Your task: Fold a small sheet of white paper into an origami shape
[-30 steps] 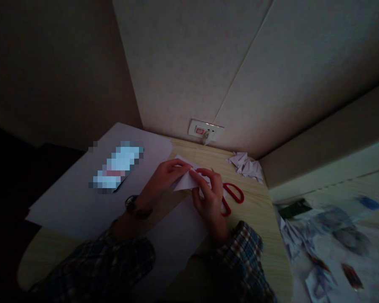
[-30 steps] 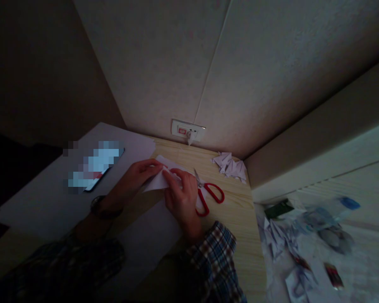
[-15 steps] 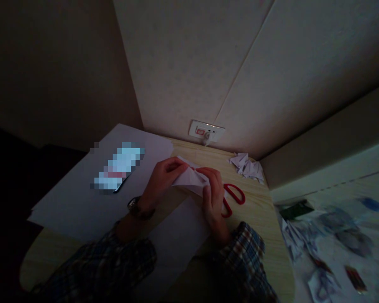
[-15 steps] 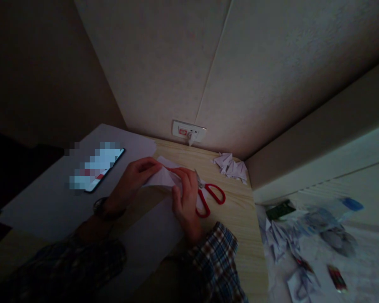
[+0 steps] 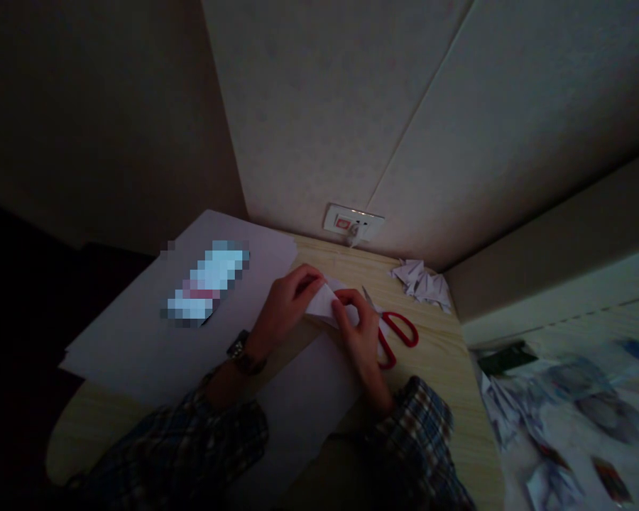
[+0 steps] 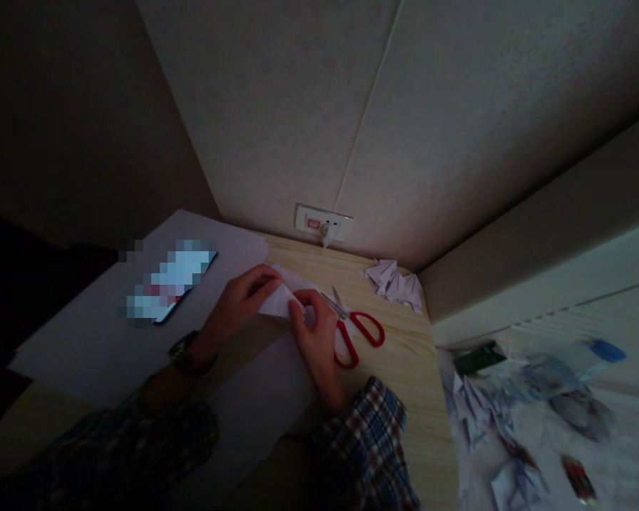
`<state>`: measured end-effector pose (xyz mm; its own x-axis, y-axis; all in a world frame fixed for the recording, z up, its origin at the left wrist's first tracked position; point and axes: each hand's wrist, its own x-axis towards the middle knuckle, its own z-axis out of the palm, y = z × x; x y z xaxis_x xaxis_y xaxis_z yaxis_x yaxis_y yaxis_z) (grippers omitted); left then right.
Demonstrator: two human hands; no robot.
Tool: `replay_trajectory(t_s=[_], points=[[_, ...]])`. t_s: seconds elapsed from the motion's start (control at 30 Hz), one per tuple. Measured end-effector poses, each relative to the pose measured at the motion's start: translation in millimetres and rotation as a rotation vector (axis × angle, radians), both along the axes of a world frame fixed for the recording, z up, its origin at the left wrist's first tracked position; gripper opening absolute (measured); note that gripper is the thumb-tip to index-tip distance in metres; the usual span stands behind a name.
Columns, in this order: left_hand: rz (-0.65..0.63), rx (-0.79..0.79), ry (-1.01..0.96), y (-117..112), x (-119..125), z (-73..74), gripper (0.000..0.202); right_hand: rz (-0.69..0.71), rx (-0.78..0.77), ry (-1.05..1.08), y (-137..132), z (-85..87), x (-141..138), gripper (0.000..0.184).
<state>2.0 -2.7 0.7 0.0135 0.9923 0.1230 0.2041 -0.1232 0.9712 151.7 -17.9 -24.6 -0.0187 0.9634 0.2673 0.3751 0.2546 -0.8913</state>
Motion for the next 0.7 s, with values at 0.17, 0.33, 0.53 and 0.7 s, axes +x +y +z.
replay_trajectory(t_s=[0.17, 0.33, 0.53, 0.7], points=[[-0.003, 0.075, 0.176, -2.6, 2.0, -1.5, 0.014, 0.006, -0.031, 0.017, -0.3, 0.3, -1.2, 0.016], [-0.050, 0.026, 0.358, -4.3, 2.7, 1.0, 0.022, 0.008, -0.011, 0.053, -1.0, 1.7, -1.2, 0.016], [-0.076, 0.007, 0.420, -4.7, 2.9, 4.0, 0.024, 0.028, -0.021, 0.061, -1.6, 1.3, -2.1, 0.018], [-0.121, -0.013, 0.421, -3.6, 1.3, 2.0, 0.020, 0.019, -0.009, 0.062, -1.0, 0.7, -1.1, 0.018]])
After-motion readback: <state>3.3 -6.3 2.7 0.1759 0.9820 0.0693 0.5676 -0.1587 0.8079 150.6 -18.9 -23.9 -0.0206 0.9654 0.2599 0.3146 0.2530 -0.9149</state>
